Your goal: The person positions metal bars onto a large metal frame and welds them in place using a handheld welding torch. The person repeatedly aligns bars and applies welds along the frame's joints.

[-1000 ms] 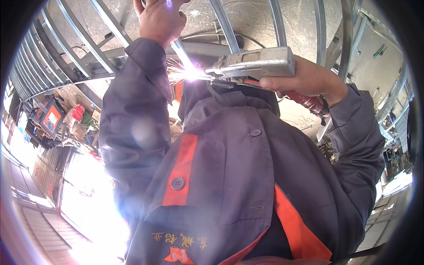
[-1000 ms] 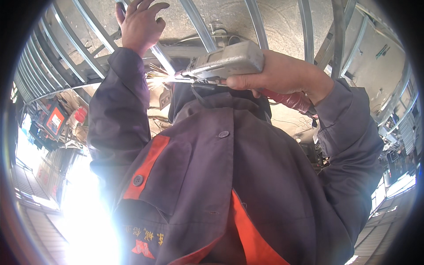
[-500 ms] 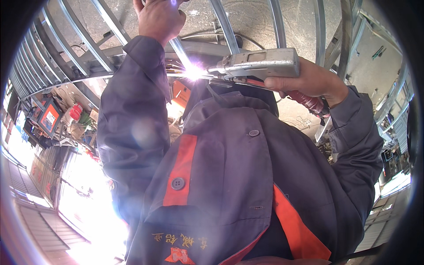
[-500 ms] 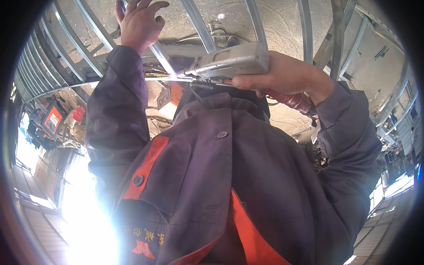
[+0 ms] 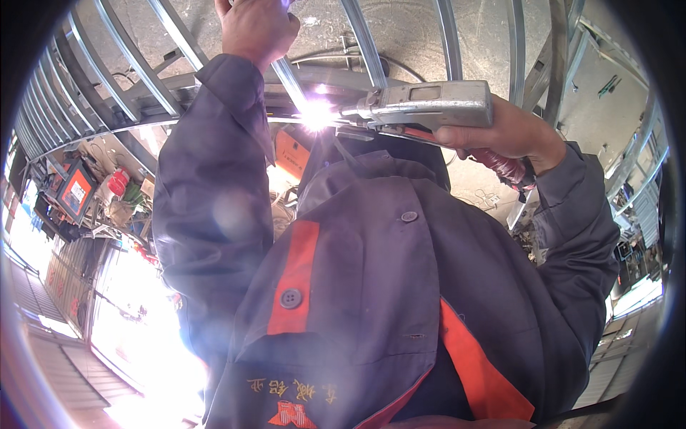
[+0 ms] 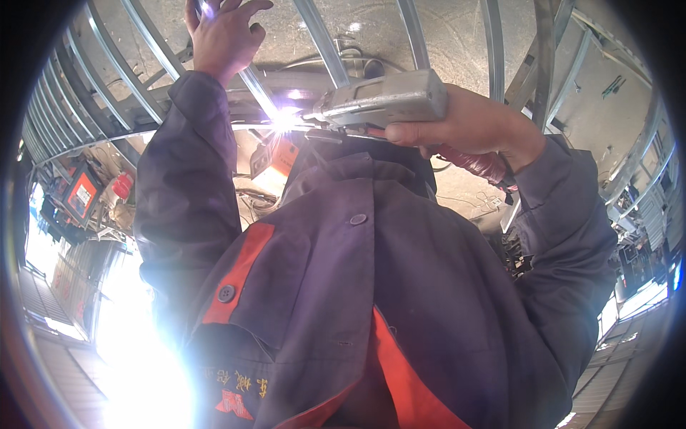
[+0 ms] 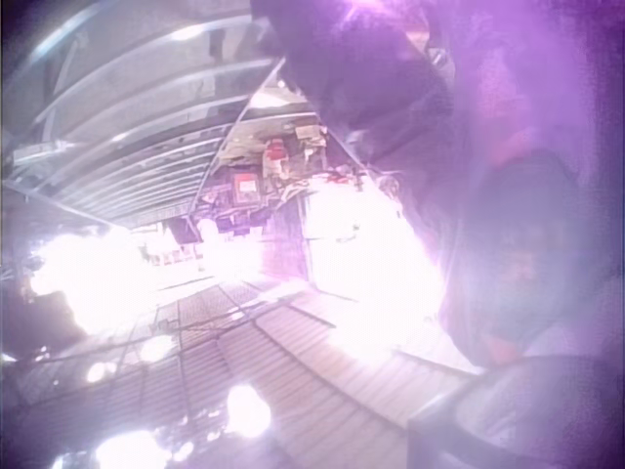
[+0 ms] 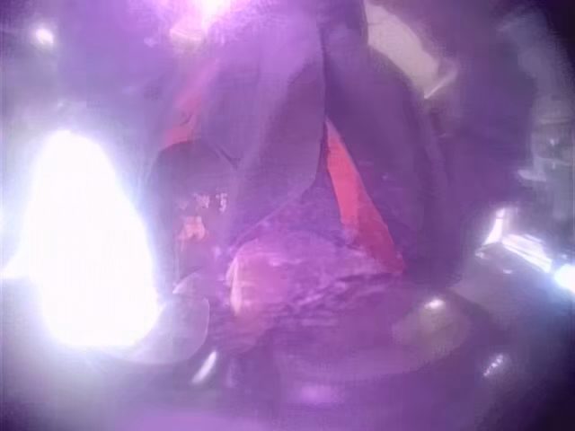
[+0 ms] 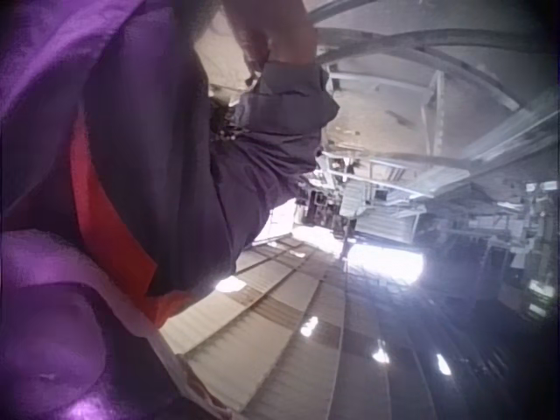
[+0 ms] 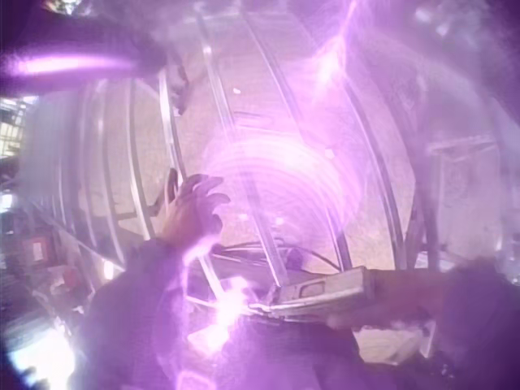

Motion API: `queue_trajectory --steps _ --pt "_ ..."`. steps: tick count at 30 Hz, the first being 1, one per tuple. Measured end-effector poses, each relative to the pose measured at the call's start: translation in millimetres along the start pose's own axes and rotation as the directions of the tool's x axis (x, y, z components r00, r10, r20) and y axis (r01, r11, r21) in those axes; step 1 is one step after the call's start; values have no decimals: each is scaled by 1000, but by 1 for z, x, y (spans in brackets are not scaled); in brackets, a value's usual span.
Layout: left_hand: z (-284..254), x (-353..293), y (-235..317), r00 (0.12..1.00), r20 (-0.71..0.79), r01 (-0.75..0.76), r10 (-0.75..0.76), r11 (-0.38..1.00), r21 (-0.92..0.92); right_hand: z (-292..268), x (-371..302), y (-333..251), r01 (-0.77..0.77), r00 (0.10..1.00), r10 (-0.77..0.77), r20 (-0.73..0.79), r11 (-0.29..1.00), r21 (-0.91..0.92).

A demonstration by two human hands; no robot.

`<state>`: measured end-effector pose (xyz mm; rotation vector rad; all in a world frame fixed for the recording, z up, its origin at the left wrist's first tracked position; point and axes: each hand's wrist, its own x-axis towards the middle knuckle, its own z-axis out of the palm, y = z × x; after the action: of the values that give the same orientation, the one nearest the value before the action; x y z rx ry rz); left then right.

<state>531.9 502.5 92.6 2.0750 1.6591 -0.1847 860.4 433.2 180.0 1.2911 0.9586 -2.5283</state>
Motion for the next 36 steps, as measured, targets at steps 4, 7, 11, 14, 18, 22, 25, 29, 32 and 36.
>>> queue_trajectory --steps 4,7,11,14,18,22,25,29,32,36 --pt "5 1 -6 963 -179 -169 204 967 189 1 -20 4 46 996 -43 -73 998 35" --pt "6 -1 -7 963 -178 -168 201 969 183 0 -50 11 86 986 -75 -150 994 72" --pt "6 -2 -5 955 -205 -179 214 968 177 16 -88 35 259 926 -211 -312 958 124" --pt "8 1 -8 948 -213 -236 236 971 27 39 -106 59 349 845 -307 -437 937 16" --pt "7 1 -10 954 -211 -203 210 978 55 83 -134 88 290 745 -235 -625 957 -14" --pt "6 -8 21 866 -460 -211 198 977 24 129 -168 107 238 560 -280 -779 956 -172" --pt "23 -17 76 817 -516 -358 257 928 -104 150 -203 106 230 433 -420 -798 907 -353" --pt "49 -28 115 884 -282 -377 372 925 39 149 -228 94 39 472 -237 -849 968 -248" --pt "56 -29 112 901 -221 -350 372 927 135 121 -226 83 -5 582 -148 -800 983 -186" --pt "61 -27 114 908 -248 -309 337 940 146 65 -197 77 163 756 -245 -607 969 -188"
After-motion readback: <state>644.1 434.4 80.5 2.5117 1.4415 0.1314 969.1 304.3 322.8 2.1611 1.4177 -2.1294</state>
